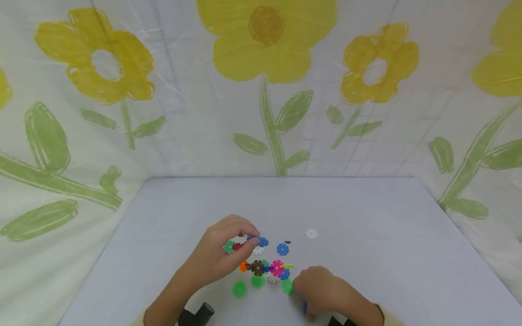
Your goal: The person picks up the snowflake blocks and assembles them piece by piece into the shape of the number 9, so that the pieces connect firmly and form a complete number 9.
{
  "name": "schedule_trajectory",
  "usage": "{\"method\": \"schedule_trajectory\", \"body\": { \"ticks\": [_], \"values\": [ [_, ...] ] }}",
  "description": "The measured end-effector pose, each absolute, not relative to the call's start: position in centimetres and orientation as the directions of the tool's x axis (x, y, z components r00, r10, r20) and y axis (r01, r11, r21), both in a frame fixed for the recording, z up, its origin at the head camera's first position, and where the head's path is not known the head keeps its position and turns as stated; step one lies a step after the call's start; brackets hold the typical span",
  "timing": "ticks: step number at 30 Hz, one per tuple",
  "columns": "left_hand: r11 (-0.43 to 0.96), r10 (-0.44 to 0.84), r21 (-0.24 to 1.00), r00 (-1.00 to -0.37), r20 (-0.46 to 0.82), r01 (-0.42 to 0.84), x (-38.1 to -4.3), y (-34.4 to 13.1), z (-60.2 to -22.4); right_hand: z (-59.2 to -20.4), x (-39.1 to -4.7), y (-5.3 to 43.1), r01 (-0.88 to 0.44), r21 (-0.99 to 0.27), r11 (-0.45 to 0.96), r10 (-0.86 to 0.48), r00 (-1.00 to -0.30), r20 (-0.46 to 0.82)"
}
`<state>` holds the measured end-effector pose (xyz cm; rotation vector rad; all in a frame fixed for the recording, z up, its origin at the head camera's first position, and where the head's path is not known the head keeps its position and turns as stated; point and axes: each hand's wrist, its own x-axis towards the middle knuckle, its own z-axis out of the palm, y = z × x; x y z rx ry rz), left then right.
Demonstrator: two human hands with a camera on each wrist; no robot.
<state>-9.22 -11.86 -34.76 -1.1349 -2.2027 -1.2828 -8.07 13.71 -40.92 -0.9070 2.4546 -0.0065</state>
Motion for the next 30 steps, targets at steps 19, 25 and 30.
{"method": "schedule_trajectory", "body": {
  "ticks": [19, 25, 30],
  "values": [
    [0.205, 0.513, 0.43, -0.471, 0.717, 0.879, -8.9, -10.3, -35.5, -37.4, -9.2, 15.0, -0.136, -0.932, -0.336, -0.7, -0.626, 0.343],
    [0.213, 0.513, 0.449, -0.49, 0.705, 0.868, -8.7, -9.8, -35.7, -37.6, -9.1, 14.9, -0.128, -0.932, -0.338, -0.706, -0.621, 0.341],
    [0.191, 0.471, 0.433, -0.47, 0.747, 0.881, -8.6, -9.3, -35.9, -37.6, -9.0, 14.9, -0.143, -0.929, -0.34, -0.69, -0.633, 0.35]
  ]
}}
